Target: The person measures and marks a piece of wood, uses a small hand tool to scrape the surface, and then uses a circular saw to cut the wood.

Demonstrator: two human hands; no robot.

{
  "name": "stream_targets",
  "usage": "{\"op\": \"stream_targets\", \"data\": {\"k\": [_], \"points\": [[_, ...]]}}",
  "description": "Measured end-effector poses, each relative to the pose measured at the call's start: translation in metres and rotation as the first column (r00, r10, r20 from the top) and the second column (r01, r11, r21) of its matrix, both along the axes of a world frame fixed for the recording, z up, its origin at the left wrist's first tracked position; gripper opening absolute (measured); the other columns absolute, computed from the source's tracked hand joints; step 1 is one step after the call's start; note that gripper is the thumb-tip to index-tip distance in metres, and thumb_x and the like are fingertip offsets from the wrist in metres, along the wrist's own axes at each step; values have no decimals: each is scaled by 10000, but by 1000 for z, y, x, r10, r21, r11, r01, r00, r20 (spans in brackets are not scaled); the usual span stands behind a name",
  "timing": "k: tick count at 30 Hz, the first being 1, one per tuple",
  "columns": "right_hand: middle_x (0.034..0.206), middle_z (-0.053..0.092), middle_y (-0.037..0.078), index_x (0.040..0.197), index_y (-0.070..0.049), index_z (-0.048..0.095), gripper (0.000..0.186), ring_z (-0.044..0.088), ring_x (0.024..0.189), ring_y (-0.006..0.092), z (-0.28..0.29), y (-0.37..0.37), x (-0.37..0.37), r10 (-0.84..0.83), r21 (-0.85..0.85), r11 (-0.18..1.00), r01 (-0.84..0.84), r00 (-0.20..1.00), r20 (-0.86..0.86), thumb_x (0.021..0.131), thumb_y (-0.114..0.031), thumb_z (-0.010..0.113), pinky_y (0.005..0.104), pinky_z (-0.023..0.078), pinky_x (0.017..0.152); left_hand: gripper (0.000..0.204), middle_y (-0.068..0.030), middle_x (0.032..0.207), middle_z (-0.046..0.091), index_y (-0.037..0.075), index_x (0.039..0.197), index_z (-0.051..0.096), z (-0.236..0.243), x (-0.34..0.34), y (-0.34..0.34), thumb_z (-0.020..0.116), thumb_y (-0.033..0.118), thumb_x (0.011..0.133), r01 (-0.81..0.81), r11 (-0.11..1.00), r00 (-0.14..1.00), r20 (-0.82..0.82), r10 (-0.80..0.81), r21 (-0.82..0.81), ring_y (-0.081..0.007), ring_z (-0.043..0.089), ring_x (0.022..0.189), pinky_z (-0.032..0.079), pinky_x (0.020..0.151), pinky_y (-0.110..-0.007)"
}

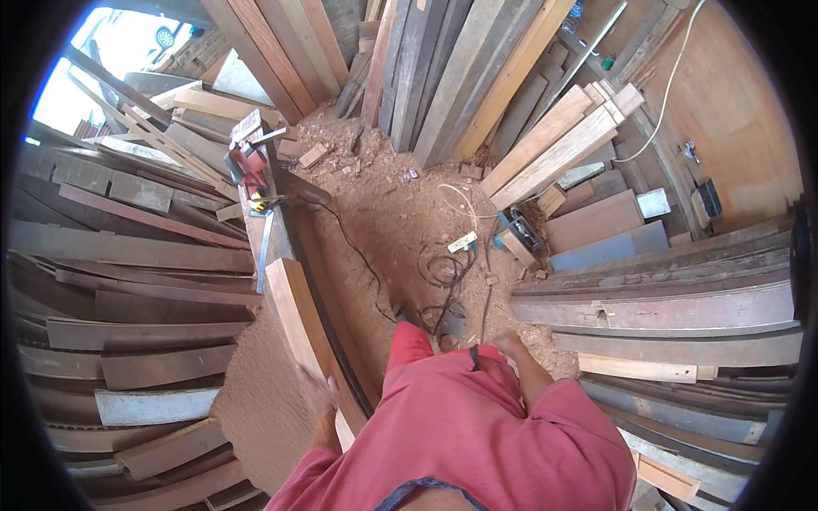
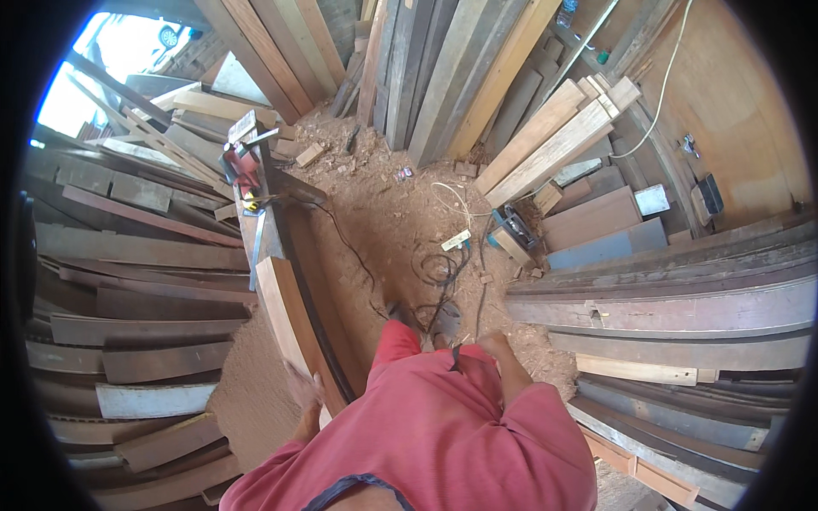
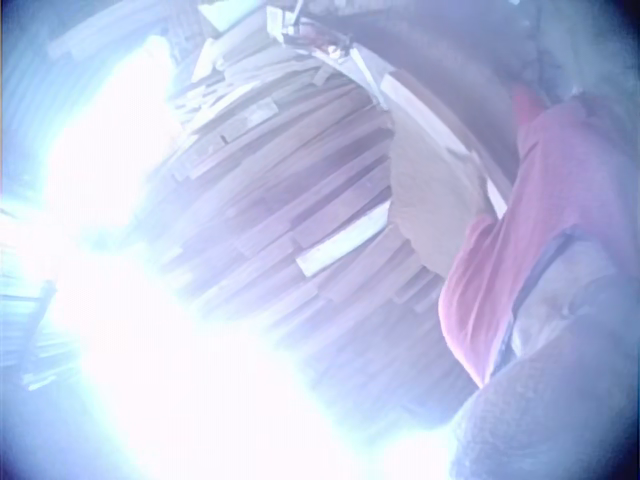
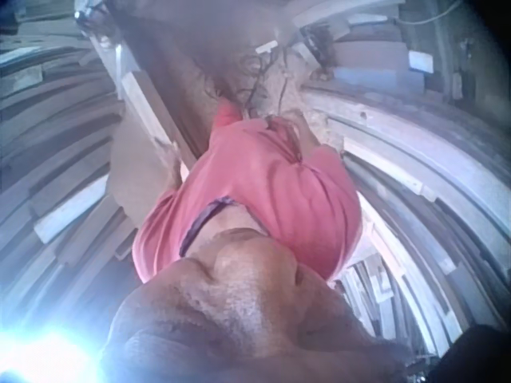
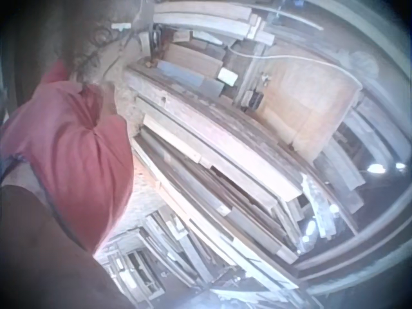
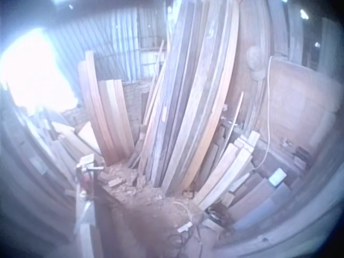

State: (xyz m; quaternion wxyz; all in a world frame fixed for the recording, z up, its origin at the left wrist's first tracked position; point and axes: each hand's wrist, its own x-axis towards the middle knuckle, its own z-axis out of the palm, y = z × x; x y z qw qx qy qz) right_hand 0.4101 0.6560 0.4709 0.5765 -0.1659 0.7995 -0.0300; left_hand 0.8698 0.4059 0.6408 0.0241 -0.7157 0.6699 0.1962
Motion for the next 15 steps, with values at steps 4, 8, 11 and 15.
{"op": "stream_targets", "data": {"k": [4, 8, 11, 15], "points": [[992, 737, 266, 1017, 71, 717, 417, 735, 948, 373, -60, 35, -38, -437, -48, 897, 438, 868, -238, 762, -258, 712, 450, 575, 826, 1101, -326, 1621, 180, -45, 1595, 56, 20, -27, -14, 714, 358, 810, -88, 976, 980, 195, 48, 201, -468, 155, 1523, 146, 1247, -529], [743, 682, 127, 861, 3, 706, 265, 659, 592, 286, -99, 4, -74, -519, -208, 852, 481, 828, -212, 871, -262, 714, 448, 506, 502, 1103, -365, 1625, 72, -81, 1580, 50, -25, -30, -35, 688, 369, 800, -12, 1000, 973, 231, 13, -8, -502, 37, 1530, 51, 1245, -575], [685, 635, 84, 866, -17, 694, 221, 591, 525, 250, -121, -39, -132, -375, -345, 895, 283, 897, -235, 885, -237, 703, 407, 464, 459, 1082, -384, 1619, 43, -123, 1559, 52, -34, -80, -75, 665, 335, 794, 21, 999, 995, 95, -17, -37, -534, -13, 1521, 0, 1245, -573], [673, 606, 71, 854, -39, 676, 186, 555, 515, 198, -52, -202, -80, -270, -223, 940, 258, 962, -26, 902, -218, 689, 360, 427, 438, 1077, -383, 1623, 40, -153, 1543, 64, -37, -65, -117, 656, 323, 779, 6, 988, 998, 57, 3, -155, -543, -24, 1518, -23, 1242, -574]]}}
